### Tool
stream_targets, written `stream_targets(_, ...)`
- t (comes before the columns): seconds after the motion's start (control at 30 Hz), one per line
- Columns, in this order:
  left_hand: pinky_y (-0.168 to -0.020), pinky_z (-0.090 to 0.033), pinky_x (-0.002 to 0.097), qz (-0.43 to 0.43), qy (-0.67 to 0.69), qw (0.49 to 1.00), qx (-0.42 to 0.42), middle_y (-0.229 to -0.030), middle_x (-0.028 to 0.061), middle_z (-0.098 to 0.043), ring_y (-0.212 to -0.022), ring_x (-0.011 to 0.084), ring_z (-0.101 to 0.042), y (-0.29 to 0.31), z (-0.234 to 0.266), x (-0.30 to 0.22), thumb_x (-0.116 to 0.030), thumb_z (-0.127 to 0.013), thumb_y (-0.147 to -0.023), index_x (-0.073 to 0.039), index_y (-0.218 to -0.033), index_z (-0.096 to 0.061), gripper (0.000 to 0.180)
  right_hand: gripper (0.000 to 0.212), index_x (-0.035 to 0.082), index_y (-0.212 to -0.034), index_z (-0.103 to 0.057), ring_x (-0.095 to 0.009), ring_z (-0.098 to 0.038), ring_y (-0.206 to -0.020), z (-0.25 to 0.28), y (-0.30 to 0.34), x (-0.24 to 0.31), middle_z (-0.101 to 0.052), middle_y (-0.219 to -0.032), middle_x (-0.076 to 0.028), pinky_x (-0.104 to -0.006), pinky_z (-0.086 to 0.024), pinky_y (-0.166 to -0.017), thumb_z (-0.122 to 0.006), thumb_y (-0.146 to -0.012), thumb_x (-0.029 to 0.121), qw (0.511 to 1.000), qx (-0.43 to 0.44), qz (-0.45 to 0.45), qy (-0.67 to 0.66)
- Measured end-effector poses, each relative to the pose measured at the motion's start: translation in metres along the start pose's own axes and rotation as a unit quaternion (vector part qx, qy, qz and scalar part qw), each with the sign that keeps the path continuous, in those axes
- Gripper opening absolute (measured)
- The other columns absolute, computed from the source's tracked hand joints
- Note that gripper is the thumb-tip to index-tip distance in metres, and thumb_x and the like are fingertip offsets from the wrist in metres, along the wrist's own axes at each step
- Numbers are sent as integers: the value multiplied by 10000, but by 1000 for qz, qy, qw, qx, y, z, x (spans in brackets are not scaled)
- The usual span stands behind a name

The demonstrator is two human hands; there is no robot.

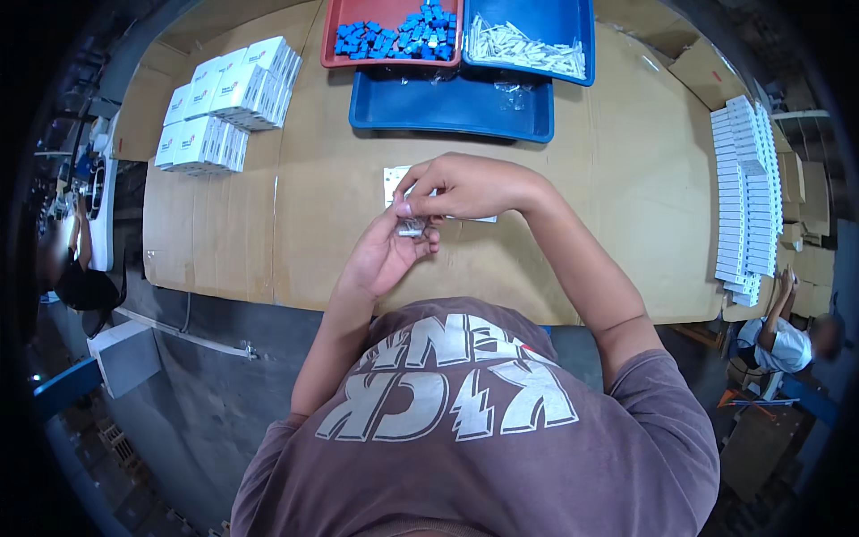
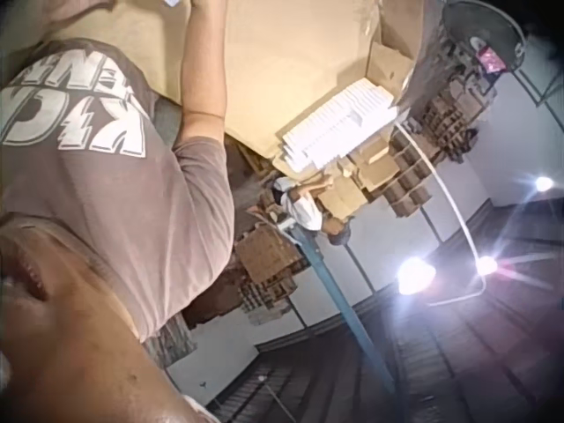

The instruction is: Packing small electronic or plastic components into a retail box.

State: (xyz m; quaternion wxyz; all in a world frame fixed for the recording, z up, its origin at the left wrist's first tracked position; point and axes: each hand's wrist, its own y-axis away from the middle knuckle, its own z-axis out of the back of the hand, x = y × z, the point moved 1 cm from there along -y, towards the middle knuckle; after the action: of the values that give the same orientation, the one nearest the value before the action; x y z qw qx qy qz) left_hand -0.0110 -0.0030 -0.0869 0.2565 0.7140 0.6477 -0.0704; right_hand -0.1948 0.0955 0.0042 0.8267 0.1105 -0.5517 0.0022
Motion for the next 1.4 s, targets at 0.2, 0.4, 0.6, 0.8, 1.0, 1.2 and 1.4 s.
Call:
stream_targets(0.2,-835,-586,363,-3,-2,1000,-20,-1087,73,-695,-945,204,-702,-6,-5,-3,-426,-389,-1141,-45,-1345,-549,461,329,-27,-1087,-749,-232,-672,-1000,2,3,6,-698,-1235,-113,-356,-524,-898,-620,-1062,274,999,21,-14,-30)
stream_targets(0.4,-823,-574,346,-2,-4,1000,-29,-1035,65,-690,-921,197,-693,-5,-5,-3,-441,-434,-1128,-41,-1275,-601,457,315,-36,-1160,-709,-213,-668,-988,2,1,0,-719,-1177,-98,-366,-519,-878,-623,-1059,249,999,13,-25,-38)
stream_targets(0.6,-823,-583,348,2,-7,999,-31,-1048,69,-697,-932,208,-703,-6,-6,-3,-411,-390,-1144,-45,-1287,-593,442,310,-41,-1180,-699,-250,-679,-956,-1,0,10,-724,-1166,-119,-379,-530,-860,-628,-1050,232,999,18,-46,4)
stream_targets(0.8,-834,-574,351,7,-11,999,-33,-1073,88,-694,-944,191,-692,-6,-6,-2,-430,-454,-1126,-20,-1283,-618,468,269,-44,-1131,-717,-274,-685,-944,1,2,6,-714,-1183,-139,-371,-539,-833,-686,-985,180,999,-9,-42,-3)
stream_targets(1.0,-882,-584,372,8,-11,1000,-28,-1210,124,-707,-1026,207,-698,-9,-2,-2,-383,-402,-1145,-19,-1334,-590,451,296,-37,-1060,-716,-328,-680,-1017,-1,3,9,-710,-1162,-131,-406,-536,-866,-743,-800,102,985,5,-76,154)
stream_targets(1.2,-934,-585,404,6,2,999,-35,-1283,115,-681,-1117,213,-683,-9,-1,-3,-372,-360,-1155,-43,-1381,-544,440,277,-19,-1068,-705,-351,-667,-1071,-16,2,-2,-702,-1167,-135,-437,-538,-922,-708,-811,82,973,-69,-53,215)
stream_targets(1.4,-919,-594,393,-5,5,1000,-22,-1256,113,-681,-1105,198,-682,-10,-4,-5,-370,-400,-1146,-37,-1369,-552,429,227,-29,-1017,-693,-361,-662,-1096,-16,6,-4,-696,-1191,-150,-442,-537,-931,-710,-828,94,976,-116,1,183)
